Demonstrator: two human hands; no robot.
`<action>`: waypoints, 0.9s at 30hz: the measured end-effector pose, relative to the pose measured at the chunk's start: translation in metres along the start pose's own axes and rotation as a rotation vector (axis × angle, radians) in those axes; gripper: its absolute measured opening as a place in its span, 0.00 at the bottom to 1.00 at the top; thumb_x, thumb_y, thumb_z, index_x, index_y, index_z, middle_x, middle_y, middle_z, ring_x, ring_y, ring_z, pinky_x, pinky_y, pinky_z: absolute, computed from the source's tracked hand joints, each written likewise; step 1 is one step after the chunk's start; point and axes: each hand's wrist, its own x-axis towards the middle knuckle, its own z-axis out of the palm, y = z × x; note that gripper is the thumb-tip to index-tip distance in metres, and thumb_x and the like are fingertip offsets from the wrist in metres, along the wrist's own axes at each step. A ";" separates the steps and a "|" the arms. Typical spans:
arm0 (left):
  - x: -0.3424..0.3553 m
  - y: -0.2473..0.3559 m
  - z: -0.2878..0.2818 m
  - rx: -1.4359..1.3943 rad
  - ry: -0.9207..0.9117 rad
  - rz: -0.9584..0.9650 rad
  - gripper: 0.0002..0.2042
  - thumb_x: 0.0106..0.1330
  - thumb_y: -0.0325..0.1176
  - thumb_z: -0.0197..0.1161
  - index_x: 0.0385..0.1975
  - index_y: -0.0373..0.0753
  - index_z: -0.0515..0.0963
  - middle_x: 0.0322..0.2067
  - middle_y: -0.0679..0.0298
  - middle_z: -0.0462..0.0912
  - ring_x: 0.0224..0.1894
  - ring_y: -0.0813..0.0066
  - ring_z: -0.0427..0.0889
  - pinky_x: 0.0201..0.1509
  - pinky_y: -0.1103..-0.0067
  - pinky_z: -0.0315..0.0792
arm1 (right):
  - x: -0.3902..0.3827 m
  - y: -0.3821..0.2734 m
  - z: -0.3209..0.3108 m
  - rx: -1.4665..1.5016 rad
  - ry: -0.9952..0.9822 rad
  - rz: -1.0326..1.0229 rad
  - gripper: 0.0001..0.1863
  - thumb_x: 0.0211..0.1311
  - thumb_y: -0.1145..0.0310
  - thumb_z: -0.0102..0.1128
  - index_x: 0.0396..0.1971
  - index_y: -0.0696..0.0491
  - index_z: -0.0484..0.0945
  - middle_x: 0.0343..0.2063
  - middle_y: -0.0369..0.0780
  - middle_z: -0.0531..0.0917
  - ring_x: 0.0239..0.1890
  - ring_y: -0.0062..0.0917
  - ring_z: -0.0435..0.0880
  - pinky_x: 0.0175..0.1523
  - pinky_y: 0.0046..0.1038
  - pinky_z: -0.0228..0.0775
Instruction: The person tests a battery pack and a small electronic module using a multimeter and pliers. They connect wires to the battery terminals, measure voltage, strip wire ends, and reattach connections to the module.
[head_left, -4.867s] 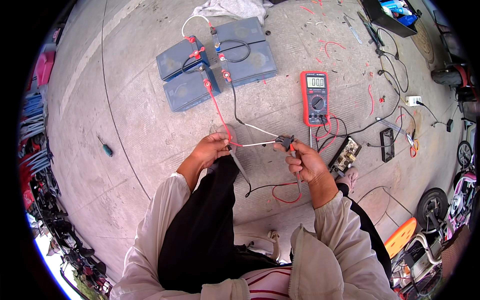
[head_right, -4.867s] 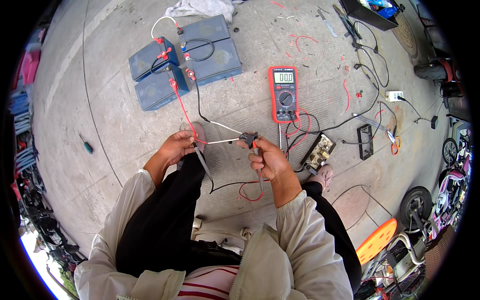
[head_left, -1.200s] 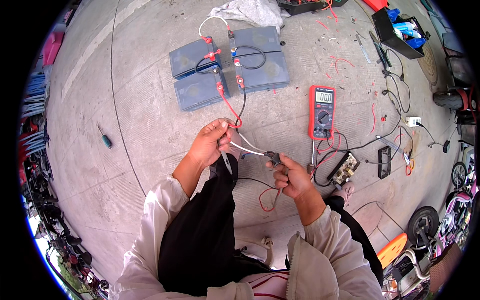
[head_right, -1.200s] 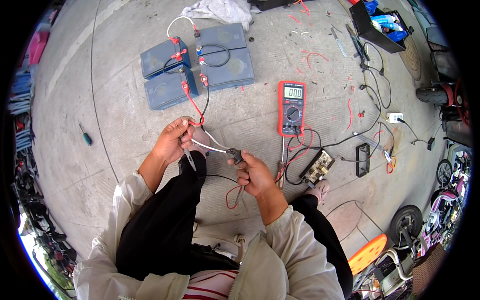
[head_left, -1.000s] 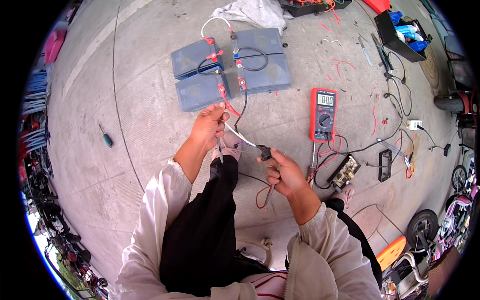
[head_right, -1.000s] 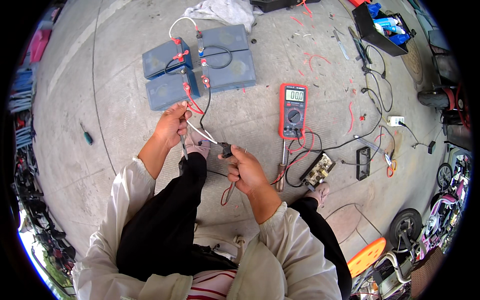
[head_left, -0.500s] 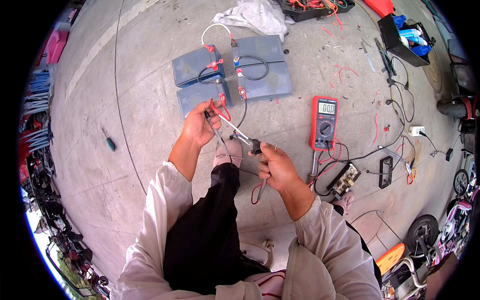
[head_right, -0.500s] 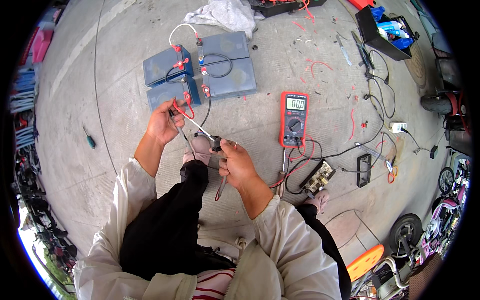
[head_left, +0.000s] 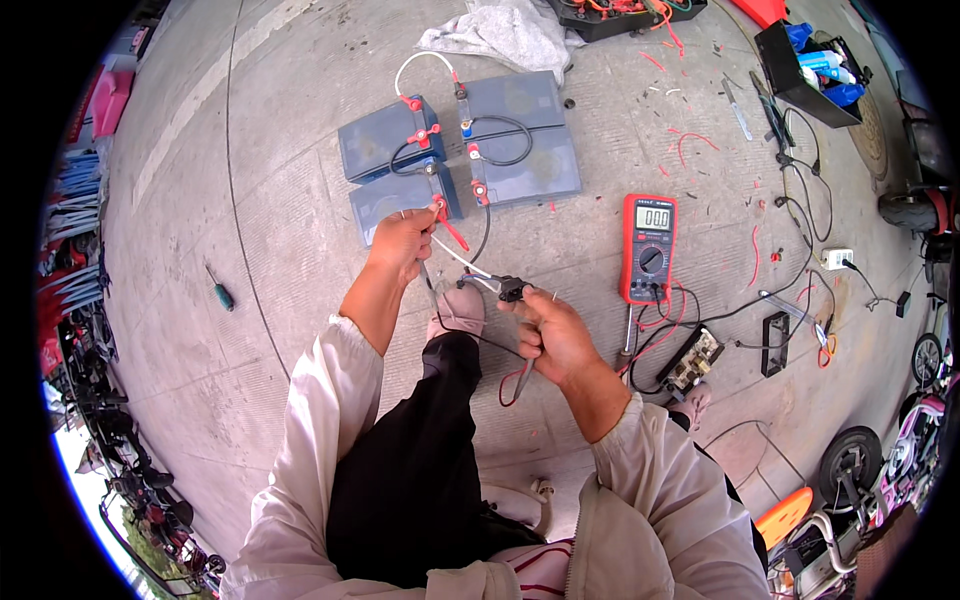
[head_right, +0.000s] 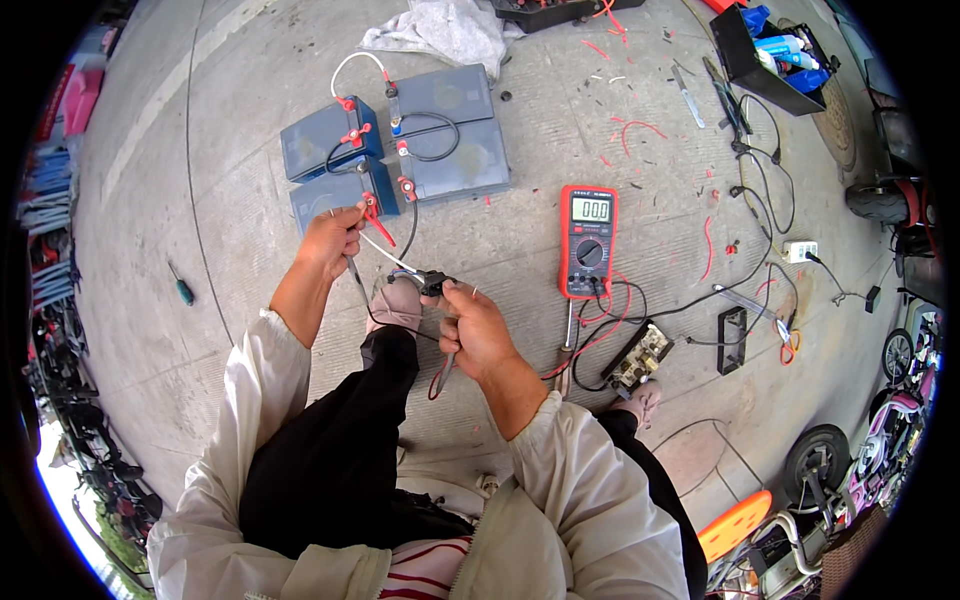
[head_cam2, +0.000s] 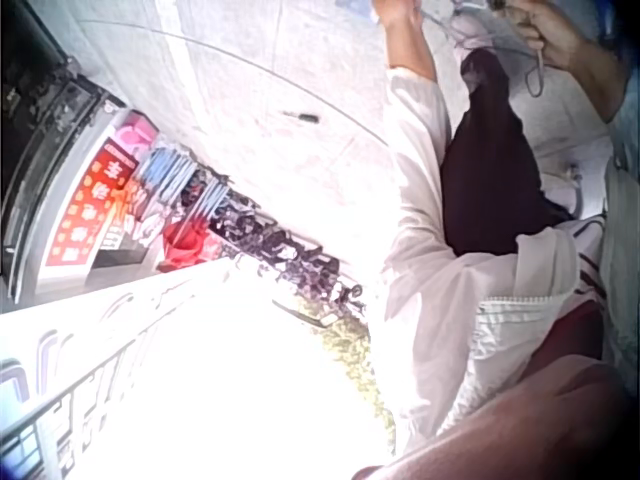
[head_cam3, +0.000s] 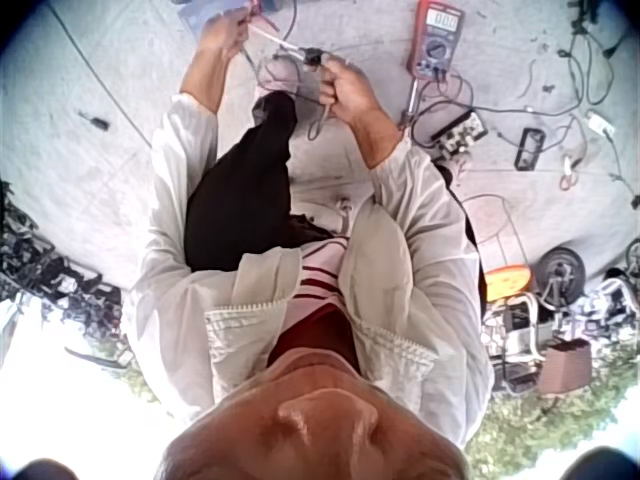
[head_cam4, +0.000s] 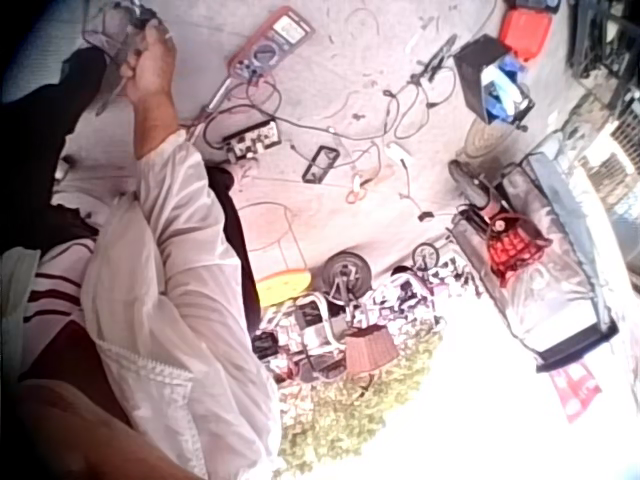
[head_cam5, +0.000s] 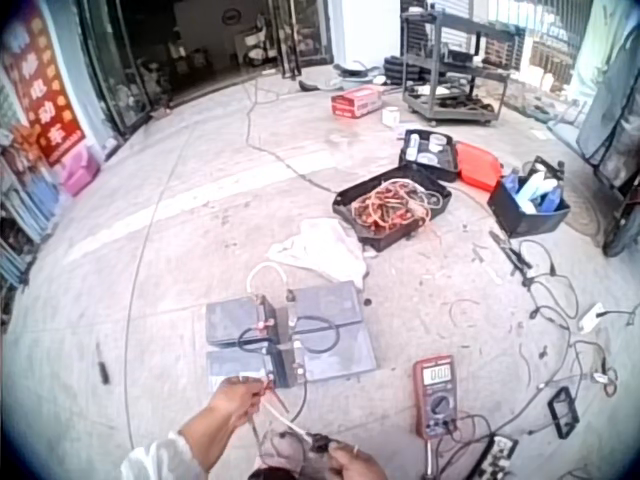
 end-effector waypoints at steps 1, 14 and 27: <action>0.005 -0.001 -0.002 0.025 -0.001 -0.025 0.12 0.65 0.34 0.64 0.22 0.40 0.71 0.19 0.72 0.67 0.15 0.88 0.55 0.16 0.85 0.47 | 0.000 0.002 0.000 0.000 0.000 0.008 0.11 0.70 0.60 0.49 0.42 0.51 0.72 0.38 0.36 0.81 0.18 0.12 0.58 0.20 0.16 0.50; 0.022 0.007 -0.005 0.145 0.004 -0.129 0.09 0.64 0.31 0.63 0.24 0.36 0.75 0.20 0.69 0.70 0.15 0.86 0.57 0.15 0.85 0.47 | -0.003 0.003 -0.006 0.092 -0.016 0.004 0.10 0.66 0.67 0.52 0.44 0.53 0.72 0.33 0.35 0.77 0.20 0.14 0.60 0.22 0.19 0.54; 0.035 0.009 -0.006 0.065 0.084 -0.213 0.06 0.61 0.29 0.65 0.25 0.37 0.75 0.19 0.67 0.71 0.16 0.85 0.60 0.16 0.86 0.50 | -0.030 0.028 -0.026 -0.296 0.070 -0.004 0.14 0.65 0.69 0.52 0.48 0.57 0.69 0.34 0.40 0.76 0.34 0.24 0.76 0.40 0.30 0.72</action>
